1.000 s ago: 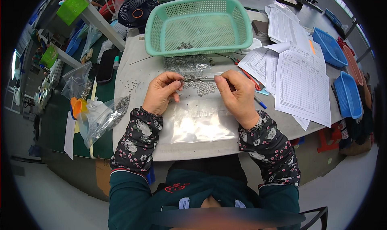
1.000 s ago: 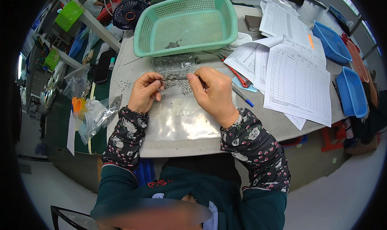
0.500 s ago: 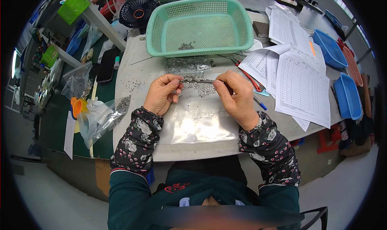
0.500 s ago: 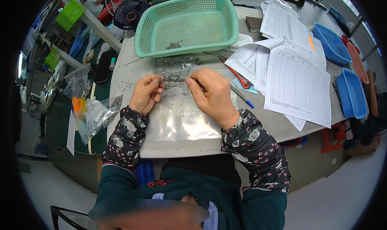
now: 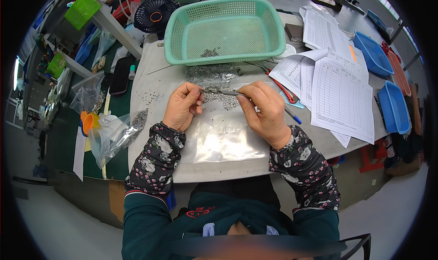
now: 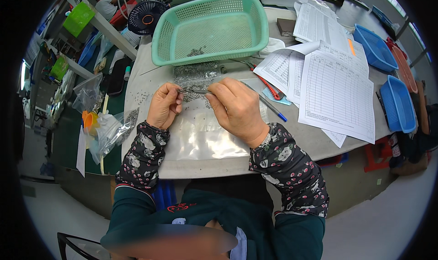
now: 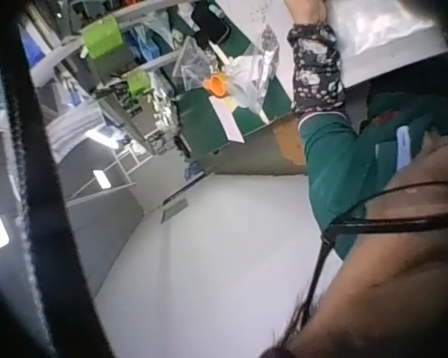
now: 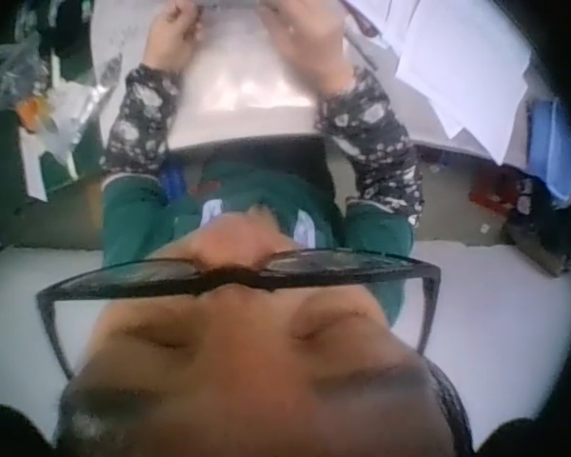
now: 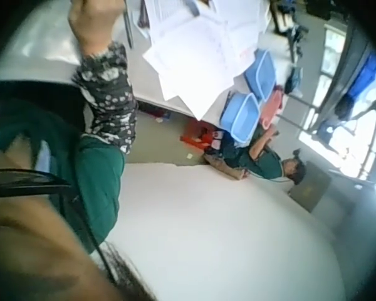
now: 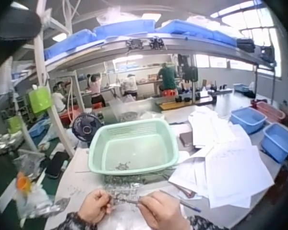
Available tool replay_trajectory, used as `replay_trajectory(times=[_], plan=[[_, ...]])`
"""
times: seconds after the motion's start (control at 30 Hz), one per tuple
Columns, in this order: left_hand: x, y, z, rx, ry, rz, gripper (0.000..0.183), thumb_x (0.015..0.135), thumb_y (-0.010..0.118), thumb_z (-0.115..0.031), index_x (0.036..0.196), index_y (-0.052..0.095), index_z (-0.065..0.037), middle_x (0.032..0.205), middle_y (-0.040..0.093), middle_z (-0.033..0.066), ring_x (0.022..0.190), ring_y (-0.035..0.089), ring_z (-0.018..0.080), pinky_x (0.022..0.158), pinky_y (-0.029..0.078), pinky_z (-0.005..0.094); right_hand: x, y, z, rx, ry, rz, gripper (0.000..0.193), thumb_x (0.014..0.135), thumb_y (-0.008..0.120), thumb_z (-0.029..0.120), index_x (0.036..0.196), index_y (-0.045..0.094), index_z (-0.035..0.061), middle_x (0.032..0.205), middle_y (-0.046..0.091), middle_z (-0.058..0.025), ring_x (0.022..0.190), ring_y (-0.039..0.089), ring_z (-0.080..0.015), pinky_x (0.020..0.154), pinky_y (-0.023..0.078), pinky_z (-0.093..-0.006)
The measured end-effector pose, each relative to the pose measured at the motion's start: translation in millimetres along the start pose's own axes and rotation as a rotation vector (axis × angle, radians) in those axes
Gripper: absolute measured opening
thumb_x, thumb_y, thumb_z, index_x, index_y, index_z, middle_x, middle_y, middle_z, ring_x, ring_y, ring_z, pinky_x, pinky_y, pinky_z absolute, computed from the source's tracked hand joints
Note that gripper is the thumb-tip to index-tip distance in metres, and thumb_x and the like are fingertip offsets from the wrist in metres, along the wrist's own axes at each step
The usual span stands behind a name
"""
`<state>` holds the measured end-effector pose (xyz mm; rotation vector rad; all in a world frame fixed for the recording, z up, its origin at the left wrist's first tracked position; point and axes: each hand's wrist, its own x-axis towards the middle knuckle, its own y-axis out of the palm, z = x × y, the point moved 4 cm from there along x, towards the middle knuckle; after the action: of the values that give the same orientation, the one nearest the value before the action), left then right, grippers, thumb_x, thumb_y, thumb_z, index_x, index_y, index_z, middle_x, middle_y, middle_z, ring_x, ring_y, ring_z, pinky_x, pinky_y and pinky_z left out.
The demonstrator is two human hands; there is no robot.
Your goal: The person sorts and arranges small metal clips on a work surface using tweezers.
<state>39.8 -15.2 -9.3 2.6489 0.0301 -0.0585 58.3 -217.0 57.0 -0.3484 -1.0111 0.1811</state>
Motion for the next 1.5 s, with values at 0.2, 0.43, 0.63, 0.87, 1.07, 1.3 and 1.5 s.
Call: replay_trajectory(times=[0.2,0.43,0.63,0.87,1.07,1.3,1.5], plan=[[0,6,-6,0.148,0.173,-0.007,0.011,0.086,0.058,-0.013,0.086,0.056,-0.002,0.076,0.054,0.0037,0.063,0.05,0.0083,0.05,0.047,0.0201,0,-4,-2,0.029,0.066,-0.007,0.009,0.071,0.064,0.001,0.074,0.056,0.0018,0.064,0.052,-0.0093,0.056,0.053,-0.0255,0.05,0.041,-0.0327],[0,9,-8,0.231,0.276,0.025,0.013,0.086,0.058,-0.013,0.082,0.054,-0.001,0.08,0.052,0.0048,0.063,0.05,0.0095,0.052,0.047,0.0217,-1,-8,-4,0.038,0.112,-0.018,0.01,0.072,0.064,0.003,0.068,0.055,0.0014,0.058,0.05,-0.0089,0.051,0.051,-0.0251,0.047,0.039,-0.0322],[1,12,-8,0.215,0.277,0.044,0.015,0.086,0.058,-0.015,0.081,0.053,-0.001,0.08,0.052,0.005,0.063,0.05,0.0095,0.052,0.047,0.0219,-4,-7,-11,0.088,0.156,-0.025,0.024,0.077,0.063,0.009,0.059,0.048,0.0015,0.051,0.042,-0.0091,0.044,0.043,-0.0248,0.043,0.033,-0.0336],[3,15,-2,0.073,0.18,0.025,0.016,0.087,0.057,-0.017,0.084,0.055,-0.002,0.073,0.052,0.0036,0.062,0.05,0.0092,0.049,0.047,0.0215,-7,-5,-18,0.115,0.221,0.006,0.025,0.078,0.063,0.01,0.059,0.048,0.0013,0.051,0.043,-0.0094,0.044,0.043,-0.025,0.042,0.033,-0.0337],[3,13,-5,0.103,0.114,-0.009,0.015,0.087,0.056,-0.015,0.09,0.058,-0.001,0.074,0.056,0.0054,0.063,0.052,0.0092,0.048,0.048,0.021,1,-10,-12,0.012,0.171,-0.047,0.014,0.075,0.064,0.008,0.066,0.056,0.0012,0.058,0.051,-0.01,0.049,0.051,-0.0255,0.045,0.038,-0.033],[6,7,-2,0.117,0.073,-0.032,0.011,0.086,0.056,-0.01,0.091,0.058,0.0,0.074,0.057,0.0054,0.062,0.053,0.0092,0.047,0.048,0.0213,2,-11,-11,-0.011,0.147,-0.03,0.009,0.073,0.065,0.005,0.07,0.056,0.0017,0.061,0.053,-0.0091,0.053,0.052,-0.0256,0.048,0.039,-0.0333],[7,6,0,0.058,0.06,-0.035,0.009,0.086,0.056,-0.008,0.091,0.058,-0.001,0.074,0.057,0.0052,0.062,0.053,0.0094,0.047,0.049,0.0209,3,-10,-9,0.0,0.102,-0.016,0.009,0.071,0.065,0.003,0.074,0.056,0.0021,0.066,0.054,-0.0091,0.056,0.053,-0.0257,0.05,0.041,-0.0332]])
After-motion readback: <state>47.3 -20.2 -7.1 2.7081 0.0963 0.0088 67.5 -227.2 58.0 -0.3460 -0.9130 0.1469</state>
